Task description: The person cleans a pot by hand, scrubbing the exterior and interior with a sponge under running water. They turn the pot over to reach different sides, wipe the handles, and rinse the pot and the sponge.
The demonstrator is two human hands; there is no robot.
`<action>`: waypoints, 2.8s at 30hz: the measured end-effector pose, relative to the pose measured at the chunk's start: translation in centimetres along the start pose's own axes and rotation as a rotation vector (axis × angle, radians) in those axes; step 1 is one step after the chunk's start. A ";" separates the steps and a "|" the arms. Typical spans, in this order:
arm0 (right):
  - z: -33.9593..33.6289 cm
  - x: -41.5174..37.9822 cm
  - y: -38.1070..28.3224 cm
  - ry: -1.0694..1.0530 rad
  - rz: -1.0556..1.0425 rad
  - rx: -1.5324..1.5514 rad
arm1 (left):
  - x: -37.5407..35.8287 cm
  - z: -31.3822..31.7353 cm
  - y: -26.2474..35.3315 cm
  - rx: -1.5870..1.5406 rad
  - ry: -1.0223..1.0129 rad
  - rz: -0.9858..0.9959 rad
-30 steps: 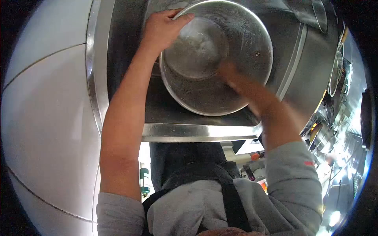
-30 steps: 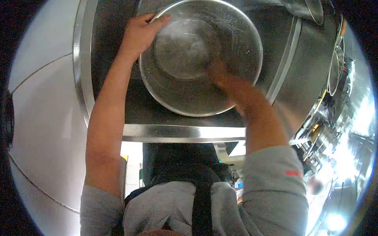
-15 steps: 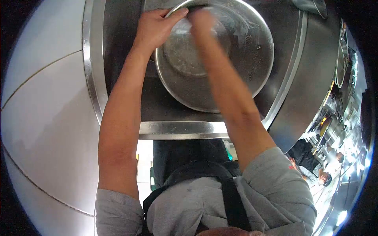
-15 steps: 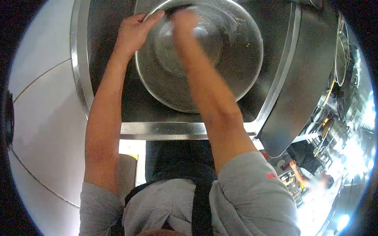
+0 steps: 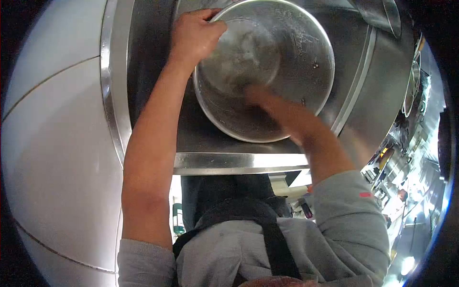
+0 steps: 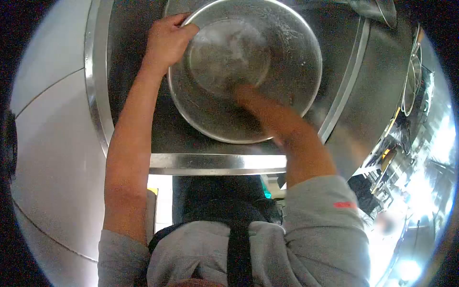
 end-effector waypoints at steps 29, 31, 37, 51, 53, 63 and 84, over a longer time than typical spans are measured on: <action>-7.9 14.8 15.9 0.937 0.284 -0.130 | 0.5 -0.6 -0.1 0.042 0.094 0.016; -17.1 13.6 9.2 0.824 0.241 0.159 | 0.5 -0.7 -1.1 0.069 0.101 0.026; -12.4 5.5 -8.6 0.777 -0.186 0.287 | 0.2 -0.7 -0.7 0.133 0.121 0.193; -19.8 12.8 -3.2 0.938 0.099 -0.015 | 0.6 -2.2 -1.3 0.224 0.113 0.243; -13.2 11.7 -10.0 0.898 -0.155 0.080 | 0.2 -2.5 -0.9 0.195 0.148 0.285; -14.6 7.6 1.8 0.499 0.048 0.143 | 0.0 -2.8 -1.4 0.112 0.190 0.218; -18.8 9.2 6.2 0.820 -0.132 -0.523 | 1.2 -2.3 -1.6 0.092 0.119 0.100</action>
Point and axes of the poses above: each hand's wrist, its own x-axis towards the middle knuckle, its own z-axis out of the palm, y = z × x, the point moved 7 cm from there along x, towards the middle knuckle, and after that the axes turned 15 degrees about -x, right-handed, at the moved point
